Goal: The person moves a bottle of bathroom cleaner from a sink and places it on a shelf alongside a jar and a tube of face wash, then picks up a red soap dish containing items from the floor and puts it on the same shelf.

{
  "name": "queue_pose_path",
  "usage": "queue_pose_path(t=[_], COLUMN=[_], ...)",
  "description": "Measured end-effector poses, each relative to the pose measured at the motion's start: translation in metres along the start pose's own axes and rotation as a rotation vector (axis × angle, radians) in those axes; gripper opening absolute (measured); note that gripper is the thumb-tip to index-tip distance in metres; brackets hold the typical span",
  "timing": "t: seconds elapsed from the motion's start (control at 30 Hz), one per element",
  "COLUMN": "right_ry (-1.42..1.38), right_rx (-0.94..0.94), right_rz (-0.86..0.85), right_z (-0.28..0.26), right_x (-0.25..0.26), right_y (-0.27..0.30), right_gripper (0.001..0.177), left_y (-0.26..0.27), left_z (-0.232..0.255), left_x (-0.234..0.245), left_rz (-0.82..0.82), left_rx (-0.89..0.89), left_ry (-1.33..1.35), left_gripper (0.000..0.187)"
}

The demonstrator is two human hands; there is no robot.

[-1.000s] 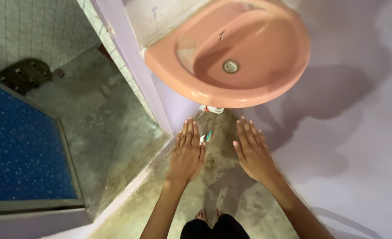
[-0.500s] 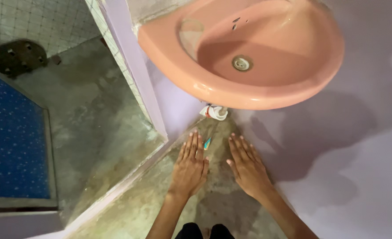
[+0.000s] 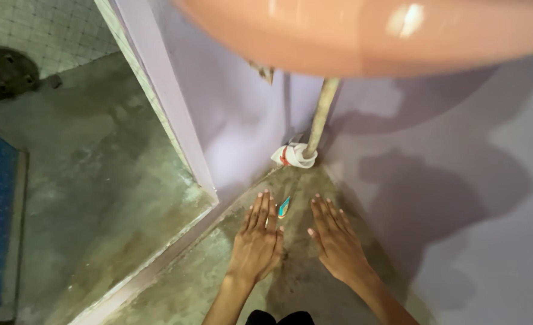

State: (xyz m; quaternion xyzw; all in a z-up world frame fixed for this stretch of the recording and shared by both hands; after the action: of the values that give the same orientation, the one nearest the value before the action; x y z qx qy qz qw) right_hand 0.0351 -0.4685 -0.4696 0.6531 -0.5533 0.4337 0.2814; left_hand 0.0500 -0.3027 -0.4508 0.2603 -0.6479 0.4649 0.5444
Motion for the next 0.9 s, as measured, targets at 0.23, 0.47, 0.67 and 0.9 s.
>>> queue_pose_path(t=[0.23, 0.47, 0.67, 0.9], right_ry=[0.09, 0.1, 0.116, 0.152], right_rx=[0.117, 0.168, 0.187, 0.133], right_rz=[0.064, 0.126, 0.16, 0.101], right_z=[0.05, 0.105, 0.138, 0.174], right_x=[-0.084, -0.165, -0.21, -0.252], right_y=[0.004, 0.007, 0.017, 0.014], right_gripper=[0.064, 0.061, 0.059, 0.063], left_y=[0.022, 0.038, 0.057, 0.071], left_z=[0.002, 0.001, 0.005, 0.003], left_x=[-0.12, -0.229, -0.292, -0.327], left_rz=[0.046, 0.079, 0.069, 0.022], left_rx=[-0.008, -0.013, -0.044, -0.07], left_ry=[0.018, -0.038, -0.114, -0.038], left_gripper=[0.065, 0.065, 0.065, 0.065])
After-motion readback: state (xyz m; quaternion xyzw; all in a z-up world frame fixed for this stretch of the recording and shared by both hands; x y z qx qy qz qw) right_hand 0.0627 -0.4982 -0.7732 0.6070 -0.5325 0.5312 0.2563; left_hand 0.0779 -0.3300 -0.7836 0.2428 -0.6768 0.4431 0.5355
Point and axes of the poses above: each hand's wrist, its own y-axis away from the middle knuckle, its own x-axis out of the back of the hand, z = x × y, the point moved 8 cm from there along -y, towards the middle knuckle, and after that the axes turned 15 degrees about -y, right-handed, at the moved point
